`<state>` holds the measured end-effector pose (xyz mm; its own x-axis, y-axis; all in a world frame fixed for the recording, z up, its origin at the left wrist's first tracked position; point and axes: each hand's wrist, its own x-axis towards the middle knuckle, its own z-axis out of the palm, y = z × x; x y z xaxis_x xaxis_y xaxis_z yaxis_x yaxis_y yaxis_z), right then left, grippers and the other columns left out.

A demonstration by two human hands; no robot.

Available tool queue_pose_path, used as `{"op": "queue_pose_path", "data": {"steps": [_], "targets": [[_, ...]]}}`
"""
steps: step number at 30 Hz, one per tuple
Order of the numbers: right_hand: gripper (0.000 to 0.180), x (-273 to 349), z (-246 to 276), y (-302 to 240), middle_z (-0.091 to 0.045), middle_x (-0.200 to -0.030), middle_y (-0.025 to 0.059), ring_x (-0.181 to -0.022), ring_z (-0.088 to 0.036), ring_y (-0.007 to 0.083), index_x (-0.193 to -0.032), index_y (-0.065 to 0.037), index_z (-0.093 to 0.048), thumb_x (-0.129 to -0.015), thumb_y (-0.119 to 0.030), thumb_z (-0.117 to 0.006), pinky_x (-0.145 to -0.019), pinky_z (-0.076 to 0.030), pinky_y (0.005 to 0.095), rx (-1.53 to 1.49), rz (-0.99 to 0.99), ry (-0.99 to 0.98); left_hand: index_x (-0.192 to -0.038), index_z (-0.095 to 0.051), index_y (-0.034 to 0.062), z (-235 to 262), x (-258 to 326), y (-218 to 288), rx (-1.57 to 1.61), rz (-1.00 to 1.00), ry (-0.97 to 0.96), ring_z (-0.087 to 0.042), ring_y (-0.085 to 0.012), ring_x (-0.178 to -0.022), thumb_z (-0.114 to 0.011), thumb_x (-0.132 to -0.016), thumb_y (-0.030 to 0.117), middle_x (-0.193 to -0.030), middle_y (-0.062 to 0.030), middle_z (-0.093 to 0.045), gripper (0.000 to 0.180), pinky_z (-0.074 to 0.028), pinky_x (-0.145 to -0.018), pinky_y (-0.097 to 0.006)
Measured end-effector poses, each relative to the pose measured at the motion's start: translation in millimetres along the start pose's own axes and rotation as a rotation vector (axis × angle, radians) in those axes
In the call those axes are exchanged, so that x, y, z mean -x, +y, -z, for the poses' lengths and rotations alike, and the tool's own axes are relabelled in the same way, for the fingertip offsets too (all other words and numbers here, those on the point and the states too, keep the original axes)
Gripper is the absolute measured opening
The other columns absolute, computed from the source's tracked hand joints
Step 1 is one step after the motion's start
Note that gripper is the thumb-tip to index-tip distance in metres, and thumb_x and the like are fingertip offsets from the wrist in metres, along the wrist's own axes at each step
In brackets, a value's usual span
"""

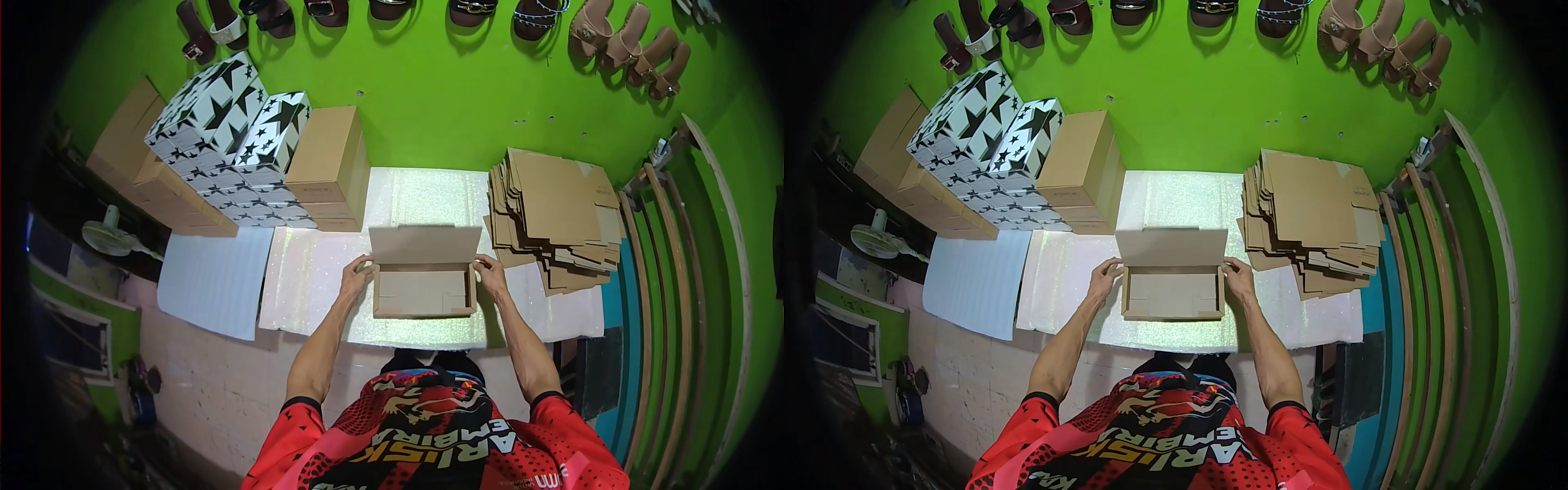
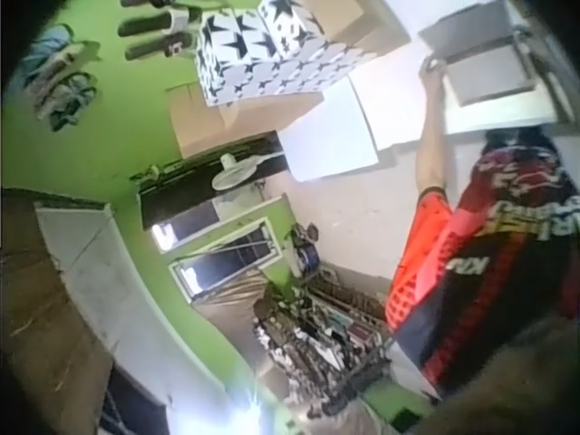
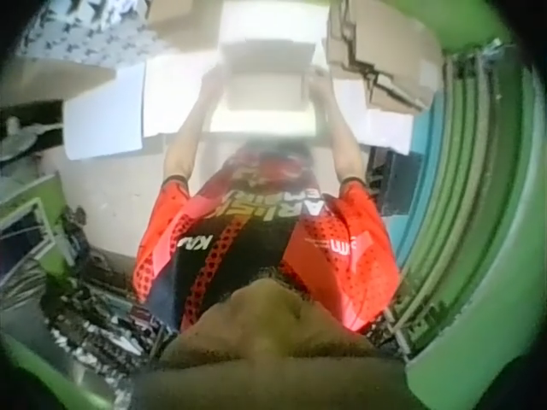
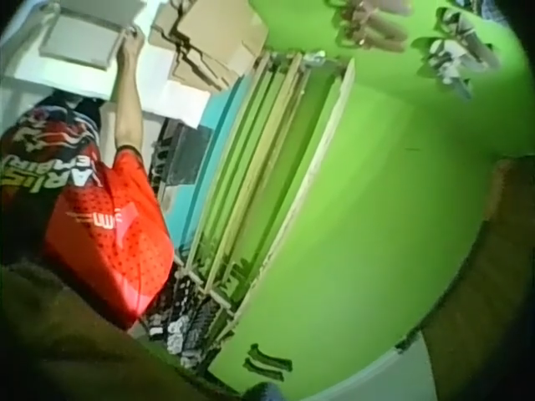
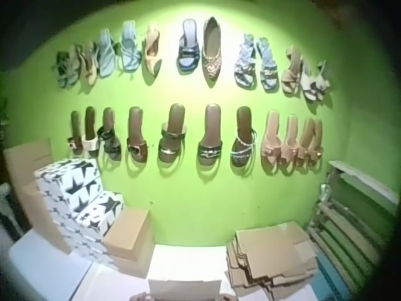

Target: Folding flat cardboard pieces into shoe boxes and stacking them.

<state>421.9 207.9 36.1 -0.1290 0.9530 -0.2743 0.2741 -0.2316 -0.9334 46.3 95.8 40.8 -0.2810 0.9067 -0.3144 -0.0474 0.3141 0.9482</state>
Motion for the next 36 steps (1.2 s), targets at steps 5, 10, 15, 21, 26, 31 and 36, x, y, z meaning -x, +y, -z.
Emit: {"op": "queue_pose_path", "data": {"steps": [5,10,15,21,26,31,36], "targets": [[0.03,4,19,10,-0.065,-0.144,0.019,-0.136,-0.059,0.0268,-0.122,-0.004,-0.077,-0.097,-0.012,-0.062,-0.111,-0.045,0.0332,0.021,0.078,-0.05,-0.13,-0.075,0.0104,8,2,-9,-0.187,-0.135,-0.038,-0.031,-0.0364,-0.157,-0.057,-0.1,0.014,-0.163,-0.0286,-0.04,0.036,-0.029,-0.125,-0.04],[0.044,35,9,-20,-0.043,-0.162,0.0249,-0.15,-0.042,0.0392,-0.137,-0.005,-0.068,-0.105,-0.031,-0.054,-0.123,-0.033,0.0418,0.223,0.207,0.063,-0.148,-0.063,0.0163,21,29,-9,-0.217,-0.128,-0.015,-0.014,-0.0361,-0.163,-0.053,-0.105,0.032,-0.173,-0.0255,-0.018,0.047,-0.017,-0.129,-0.05],[0.087,88,-4,-54,-0.032,-0.17,0.0166,-0.159,-0.023,0.0408,-0.154,-0.017,-0.055,-0.09,-0.077,-0.057,-0.128,-0.006,0.0649,0.974,0.62,-0.228,-0.16,-0.046,0.0212,-15,64,27,-1.233,-0.616,-0.299,-0.011,-0.0387,-0.163,-0.064,-0.084,0.079,-0.174,-0.0181,-0.02,0.097,-0.001,-0.123,-0.073],[0.098,104,-27,-27,-0.028,-0.173,0.01,-0.16,-0.02,0.0391,-0.162,-0.026,-0.043,-0.085,-0.086,-0.054,-0.125,-0.006,0.0724,1.173,0.714,-0.304,-0.164,-0.038,0.029,-43,74,13,-1.24,-0.646,-0.408,-0.013,-0.0364,-0.162,-0.061,-0.078,0.088,-0.174,-0.0131,-0.023,0.108,-0.003,-0.123,-0.076],[0.097,104,-22,-30,-0.028,-0.173,0.0091,-0.161,-0.019,0.0374,-0.162,-0.027,-0.043,-0.085,-0.085,-0.057,-0.125,-0.014,0.0711,1.1,0.661,-0.416,-0.164,-0.038,0.0292,-41,74,9,-1.193,-0.656,-0.409,-0.014,-0.0356,-0.162,-0.061,-0.081,0.085,-0.175,-0.0124,-0.022,0.103,-0.01,-0.125,-0.072],[0.096,105,-22,-36,-0.029,-0.172,0.0093,-0.161,-0.019,0.0357,-0.161,-0.025,-0.044,-0.085,-0.082,-0.06,-0.125,-0.019,0.0689,1.001,0.583,-0.422,-0.164,-0.039,0.0296,-38,71,9,-1.133,-0.593,-0.437,-0.014,-0.0347,-0.162,-0.061,-0.085,0.082,-0.175,-0.0109,-0.021,0.097,-0.011,-0.127,-0.068],[0.094,104,-20,-37,-0.029,-0.172,0.0098,-0.16,-0.021,0.036,-0.159,-0.023,-0.047,-0.085,-0.08,-0.062,-0.124,-0.022,0.07,0.981,0.607,-0.405,-0.164,-0.039,0.0299,-40,74,14,-1.123,-0.558,-0.456,-0.013,-0.0344,-0.162,-0.058,-0.086,0.083,-0.175,-0.0102,-0.02,0.096,-0.008,-0.126,-0.071]]}}
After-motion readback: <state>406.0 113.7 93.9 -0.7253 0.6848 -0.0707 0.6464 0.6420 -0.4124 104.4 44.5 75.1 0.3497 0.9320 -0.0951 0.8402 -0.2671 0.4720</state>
